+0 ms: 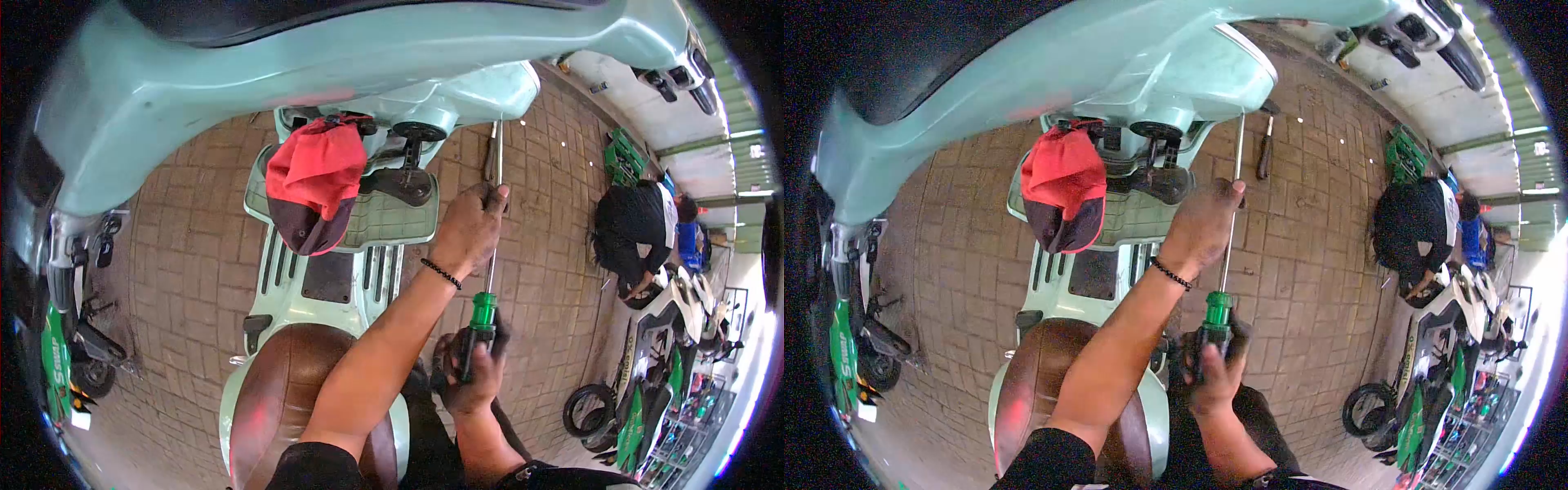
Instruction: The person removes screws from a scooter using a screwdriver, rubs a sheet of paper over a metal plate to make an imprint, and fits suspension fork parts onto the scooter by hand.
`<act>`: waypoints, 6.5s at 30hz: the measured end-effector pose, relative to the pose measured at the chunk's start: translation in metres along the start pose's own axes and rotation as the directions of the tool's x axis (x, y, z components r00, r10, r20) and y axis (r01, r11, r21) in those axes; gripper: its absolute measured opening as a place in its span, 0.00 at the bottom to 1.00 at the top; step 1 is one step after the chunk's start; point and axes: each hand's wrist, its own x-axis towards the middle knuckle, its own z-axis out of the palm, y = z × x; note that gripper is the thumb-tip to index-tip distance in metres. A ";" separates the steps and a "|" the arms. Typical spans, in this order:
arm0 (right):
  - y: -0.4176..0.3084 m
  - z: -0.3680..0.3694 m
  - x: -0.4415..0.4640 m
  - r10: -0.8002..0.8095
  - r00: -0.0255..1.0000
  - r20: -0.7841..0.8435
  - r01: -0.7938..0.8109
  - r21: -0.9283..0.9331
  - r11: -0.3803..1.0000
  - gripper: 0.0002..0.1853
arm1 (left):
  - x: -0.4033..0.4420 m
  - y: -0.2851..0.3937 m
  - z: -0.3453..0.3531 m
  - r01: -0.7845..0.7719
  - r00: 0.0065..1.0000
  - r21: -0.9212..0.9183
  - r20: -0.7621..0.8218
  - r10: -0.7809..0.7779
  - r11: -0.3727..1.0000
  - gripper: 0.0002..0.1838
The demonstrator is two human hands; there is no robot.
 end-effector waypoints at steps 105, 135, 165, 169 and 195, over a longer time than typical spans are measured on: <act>-0.136 0.484 1.215 0.741 0.056 0.670 0.962 -0.235 0.139 0.13 | 0.587 -0.080 0.251 0.335 -0.709 -0.942 -0.232 -0.666 -0.028 0.31; 0.132 0.971 0.895 0.960 -0.261 0.103 0.955 0.171 0.241 0.05 | 0.789 -0.077 -0.022 -0.595 -0.568 -0.802 0.382 -0.729 0.043 0.25; 0.046 0.660 0.490 0.312 0.224 -0.923 -0.615 0.115 0.780 0.20 | 0.599 -0.011 -0.336 -0.245 -0.948 -0.074 0.229 -0.223 0.967 0.25; 0.032 0.635 0.482 0.013 0.357 -0.934 -0.438 -0.155 0.886 0.26 | 0.634 -0.019 -0.358 -0.462 -0.791 -0.040 0.470 -0.391 0.886 0.22; 0.238 0.604 0.491 0.576 0.236 -0.783 -0.786 0.195 0.587 0.18 | 0.698 -0.393 -0.369 -0.464 0.238 0.857 0.363 -0.901 0.222 0.24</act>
